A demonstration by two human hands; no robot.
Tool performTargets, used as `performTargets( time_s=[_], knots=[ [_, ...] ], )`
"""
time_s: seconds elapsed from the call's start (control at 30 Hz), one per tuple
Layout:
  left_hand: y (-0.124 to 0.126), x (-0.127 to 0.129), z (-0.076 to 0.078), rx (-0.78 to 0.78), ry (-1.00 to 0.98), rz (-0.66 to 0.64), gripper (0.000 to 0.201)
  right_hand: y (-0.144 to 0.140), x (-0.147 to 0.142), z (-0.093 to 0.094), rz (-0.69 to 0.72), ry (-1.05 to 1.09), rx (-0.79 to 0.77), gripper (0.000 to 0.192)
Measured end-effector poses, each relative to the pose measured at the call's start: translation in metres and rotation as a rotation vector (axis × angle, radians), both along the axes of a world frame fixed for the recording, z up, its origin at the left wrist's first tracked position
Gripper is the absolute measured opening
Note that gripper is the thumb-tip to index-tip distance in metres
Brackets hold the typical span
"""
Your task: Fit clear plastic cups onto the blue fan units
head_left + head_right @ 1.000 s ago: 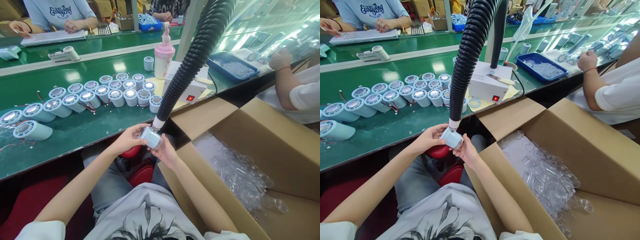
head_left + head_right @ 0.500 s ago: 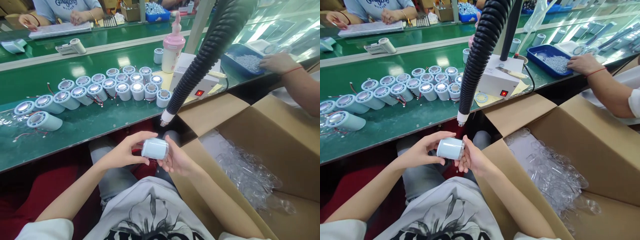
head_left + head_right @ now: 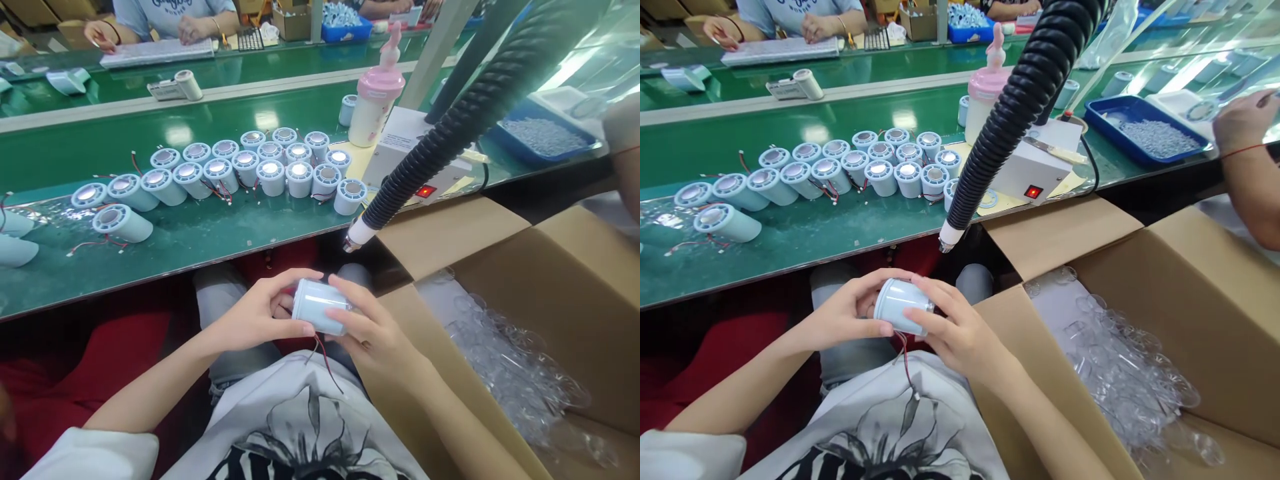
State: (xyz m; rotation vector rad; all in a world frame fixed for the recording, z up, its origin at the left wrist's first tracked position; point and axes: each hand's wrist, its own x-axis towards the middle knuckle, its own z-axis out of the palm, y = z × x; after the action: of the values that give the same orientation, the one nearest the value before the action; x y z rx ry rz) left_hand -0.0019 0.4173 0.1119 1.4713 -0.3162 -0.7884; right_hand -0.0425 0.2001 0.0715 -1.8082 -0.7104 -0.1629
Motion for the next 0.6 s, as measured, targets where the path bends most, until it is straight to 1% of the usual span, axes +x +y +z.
performTargets(
  time_s=[0.03, 0.07, 0.13, 0.2, 0.23, 0.27, 0.33, 0.47, 0.53, 0.6],
  knots=[
    [0.001, 0.0, 0.001, 0.012, -0.017, -0.014, 0.064, 0.0, 0.0, 0.0, 0.013, -0.02, -0.002, 0.056],
    [0.001, 0.0, 0.001, 0.027, -0.052, -0.031, 0.067, 0.0, -0.001, 0.0, 0.022, 0.034, 0.03, 0.056],
    [0.003, 0.0, 0.003, 0.044, -0.153, -0.066, 0.073, 0.001, -0.002, 0.001, 0.046, 0.297, 0.177, 0.058],
    [0.005, 0.0, 0.004, 0.032, -0.216, -0.09, 0.071, 0.003, -0.005, 0.003, 0.078, 0.567, 0.355, 0.055],
    [0.006, -0.001, 0.004, 0.019, -0.213, -0.098, 0.068, 0.003, -0.005, 0.004, 0.083, 0.653, 0.412, 0.051],
    [0.006, -0.001, 0.003, 0.007, -0.187, -0.106, 0.066, 0.003, -0.006, 0.006, 0.083, 0.699, 0.431, 0.048],
    [0.007, -0.002, 0.001, -0.007, -0.104, -0.113, 0.065, 0.001, -0.005, 0.008, 0.052, 0.681, 0.377, 0.047],
    [0.009, 0.0, -0.008, -0.037, 0.066, -0.098, 0.073, -0.001, -0.001, 0.005, -0.01, 0.571, 0.188, 0.048],
    [0.006, 0.002, -0.015, -0.019, 0.137, -0.104, 0.075, 0.002, -0.001, 0.0, -0.005, 0.605, 0.173, 0.048],
    [0.001, 0.004, -0.023, 0.021, 0.177, -0.11, 0.075, 0.006, -0.001, -0.006, 0.016, 0.682, 0.217, 0.047]
  ],
)
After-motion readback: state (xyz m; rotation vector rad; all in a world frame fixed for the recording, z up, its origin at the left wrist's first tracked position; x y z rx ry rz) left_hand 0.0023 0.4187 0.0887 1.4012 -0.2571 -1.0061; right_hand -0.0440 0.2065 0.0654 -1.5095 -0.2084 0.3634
